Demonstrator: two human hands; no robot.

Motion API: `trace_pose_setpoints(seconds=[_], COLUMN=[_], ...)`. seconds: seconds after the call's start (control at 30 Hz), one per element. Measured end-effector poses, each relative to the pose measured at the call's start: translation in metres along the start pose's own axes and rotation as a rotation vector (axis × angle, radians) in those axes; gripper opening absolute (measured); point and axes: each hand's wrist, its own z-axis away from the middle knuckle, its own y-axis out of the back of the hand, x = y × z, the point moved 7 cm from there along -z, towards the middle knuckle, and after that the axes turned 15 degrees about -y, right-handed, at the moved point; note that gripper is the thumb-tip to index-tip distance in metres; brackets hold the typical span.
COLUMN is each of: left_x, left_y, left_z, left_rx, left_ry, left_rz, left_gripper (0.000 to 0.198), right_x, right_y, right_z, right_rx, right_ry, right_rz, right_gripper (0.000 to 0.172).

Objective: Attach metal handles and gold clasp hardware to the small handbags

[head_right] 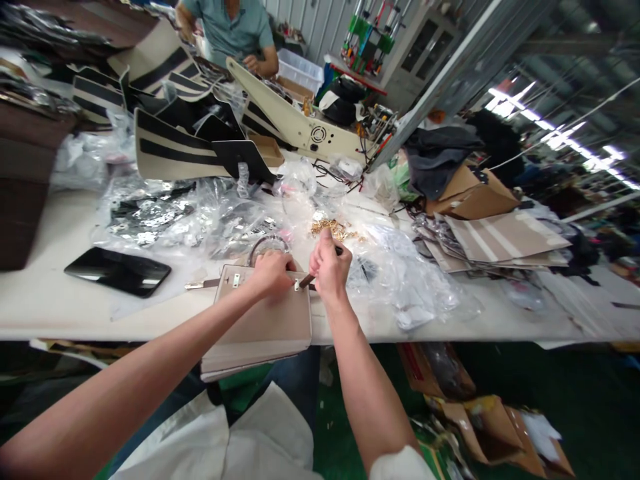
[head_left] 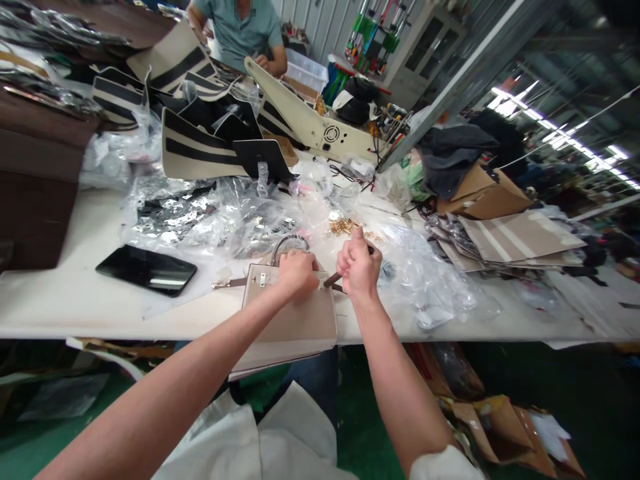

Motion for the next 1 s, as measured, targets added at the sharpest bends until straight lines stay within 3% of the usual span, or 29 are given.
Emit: trace_pose_setpoints(seconds=[0.17, 0.3, 0.5, 0.6, 0.67, 0.83, 1.0], left_x=[0.0, 0.0, -0.007, -0.011, -0.012, -0.012, -0.011], left_y=[0.001, 0.0, -0.007, -0.009, -0.009, -0.005, -0.005], left_z=[0.002, 0.001, -0.004, -0.005, -0.006, -0.006, -0.004], left_rx=[0.012, -0.001, 0.028, 0.04, 0.037, 0.038, 0.045], left_ry=[0.008, -0.004, -0.029, -0.031, -0.038, -0.032, -0.021], left_rz=[-0.018, 0.0, -0.007, 0.008, 0.034, 0.067, 0.081], left_gripper=[0.028, 0.03, 0.025, 0.023, 0.022, 0.02, 0.02], right_x=[0.014, 0.032, 0.074, 0.071, 0.058, 0.009, 0.009], right_y=[-0.004, -0.004, -0.014, -0.012, -0.007, 0.002, -0.005], right_z=[-0.002, -0.022, -0.065, -0.067, -0.057, -0.013, 0.018], right_rx=[-0.054, 0.022, 0.132, 0.118, 0.091, 0.055, 0.085], right_ry=[-0.145, -0.245, -0.653, -0.673, -0.6, -0.066, 0.128], right_rz=[-0.04, -0.062, 0.023, 0.015, -0.009, -0.056, 0.052], right_gripper=[0.083, 0.084, 0.067, 0.068, 0.073, 0.08, 0.074])
